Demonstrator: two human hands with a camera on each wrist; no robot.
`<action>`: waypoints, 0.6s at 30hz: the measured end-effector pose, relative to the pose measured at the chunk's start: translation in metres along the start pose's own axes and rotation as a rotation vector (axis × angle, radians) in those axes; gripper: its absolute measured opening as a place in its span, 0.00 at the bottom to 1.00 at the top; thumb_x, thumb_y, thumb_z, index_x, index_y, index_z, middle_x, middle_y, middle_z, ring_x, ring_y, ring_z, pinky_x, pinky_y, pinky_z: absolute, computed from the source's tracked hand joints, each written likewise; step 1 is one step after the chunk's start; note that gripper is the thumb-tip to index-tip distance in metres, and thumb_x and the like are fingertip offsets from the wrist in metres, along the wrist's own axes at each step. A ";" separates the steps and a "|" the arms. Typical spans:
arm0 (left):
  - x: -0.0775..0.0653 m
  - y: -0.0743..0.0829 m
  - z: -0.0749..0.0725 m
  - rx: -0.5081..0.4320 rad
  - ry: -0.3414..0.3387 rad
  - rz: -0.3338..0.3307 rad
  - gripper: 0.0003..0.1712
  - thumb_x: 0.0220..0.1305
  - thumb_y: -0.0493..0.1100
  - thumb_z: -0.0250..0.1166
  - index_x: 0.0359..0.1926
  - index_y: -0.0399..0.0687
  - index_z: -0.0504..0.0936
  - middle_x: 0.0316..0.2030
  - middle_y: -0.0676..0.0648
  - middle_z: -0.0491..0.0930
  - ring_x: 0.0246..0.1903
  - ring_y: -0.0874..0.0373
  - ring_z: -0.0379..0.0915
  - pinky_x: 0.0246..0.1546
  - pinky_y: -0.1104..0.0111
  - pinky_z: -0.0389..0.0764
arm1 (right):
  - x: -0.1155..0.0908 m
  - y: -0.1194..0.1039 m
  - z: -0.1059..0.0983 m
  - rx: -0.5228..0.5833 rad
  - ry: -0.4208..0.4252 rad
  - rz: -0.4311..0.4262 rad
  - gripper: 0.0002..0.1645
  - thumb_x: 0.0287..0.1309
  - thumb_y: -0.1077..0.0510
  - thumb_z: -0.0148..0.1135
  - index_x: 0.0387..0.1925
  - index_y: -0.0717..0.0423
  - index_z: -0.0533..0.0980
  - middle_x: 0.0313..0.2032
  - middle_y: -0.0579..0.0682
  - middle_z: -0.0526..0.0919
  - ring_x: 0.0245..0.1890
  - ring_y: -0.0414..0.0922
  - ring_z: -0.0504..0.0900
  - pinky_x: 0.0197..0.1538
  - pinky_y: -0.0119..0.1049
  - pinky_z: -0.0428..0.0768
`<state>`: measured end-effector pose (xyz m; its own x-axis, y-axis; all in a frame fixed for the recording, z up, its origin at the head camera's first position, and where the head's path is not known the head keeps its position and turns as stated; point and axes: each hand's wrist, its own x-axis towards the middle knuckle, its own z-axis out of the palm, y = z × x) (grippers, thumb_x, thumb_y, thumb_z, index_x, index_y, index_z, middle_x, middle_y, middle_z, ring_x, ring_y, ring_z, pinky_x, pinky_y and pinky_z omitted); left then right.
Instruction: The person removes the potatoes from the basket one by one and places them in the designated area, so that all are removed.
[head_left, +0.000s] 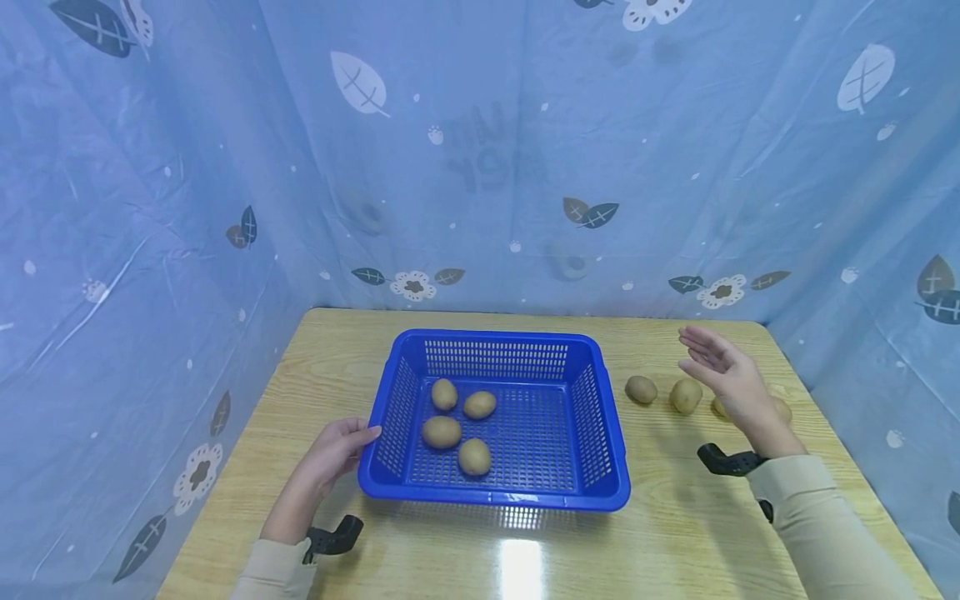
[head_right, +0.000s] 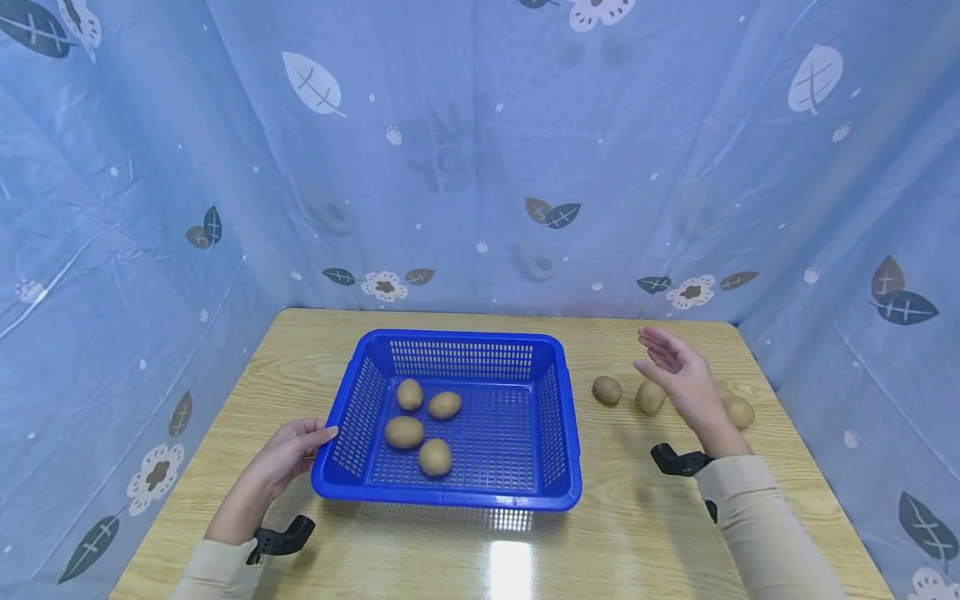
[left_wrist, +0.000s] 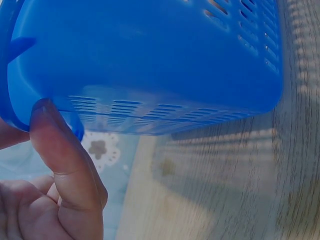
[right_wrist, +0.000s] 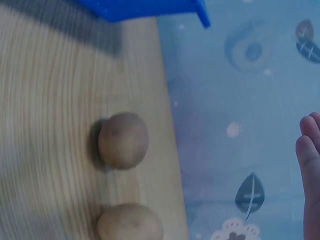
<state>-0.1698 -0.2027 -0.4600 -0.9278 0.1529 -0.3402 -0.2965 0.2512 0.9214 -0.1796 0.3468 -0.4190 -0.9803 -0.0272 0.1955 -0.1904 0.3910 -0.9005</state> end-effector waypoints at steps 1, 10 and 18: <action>0.000 0.000 0.000 -0.001 0.004 -0.001 0.19 0.69 0.42 0.53 0.47 0.26 0.73 0.35 0.40 0.84 0.33 0.55 0.81 0.36 0.66 0.80 | 0.000 -0.001 0.002 0.017 0.000 0.000 0.35 0.65 0.58 0.56 0.70 0.56 0.56 0.67 0.53 0.65 0.60 0.31 0.67 0.53 0.16 0.68; 0.000 0.001 0.001 -0.003 0.006 -0.008 0.19 0.69 0.43 0.53 0.46 0.27 0.73 0.35 0.41 0.84 0.33 0.54 0.81 0.36 0.67 0.79 | 0.007 -0.016 0.022 0.126 -0.051 -0.021 0.33 0.64 0.61 0.56 0.68 0.62 0.59 0.63 0.45 0.70 0.58 0.27 0.69 0.53 0.17 0.70; -0.001 0.003 0.000 0.008 -0.006 -0.001 0.21 0.69 0.44 0.54 0.48 0.26 0.72 0.36 0.42 0.84 0.35 0.54 0.82 0.38 0.67 0.79 | 0.018 -0.024 0.048 0.217 -0.115 -0.089 0.32 0.63 0.65 0.55 0.67 0.66 0.59 0.61 0.43 0.73 0.59 0.31 0.71 0.55 0.21 0.71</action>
<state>-0.1694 -0.2024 -0.4572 -0.9261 0.1582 -0.3425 -0.2957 0.2591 0.9195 -0.1953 0.2930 -0.4125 -0.9562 -0.1624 0.2436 -0.2710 0.1763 -0.9463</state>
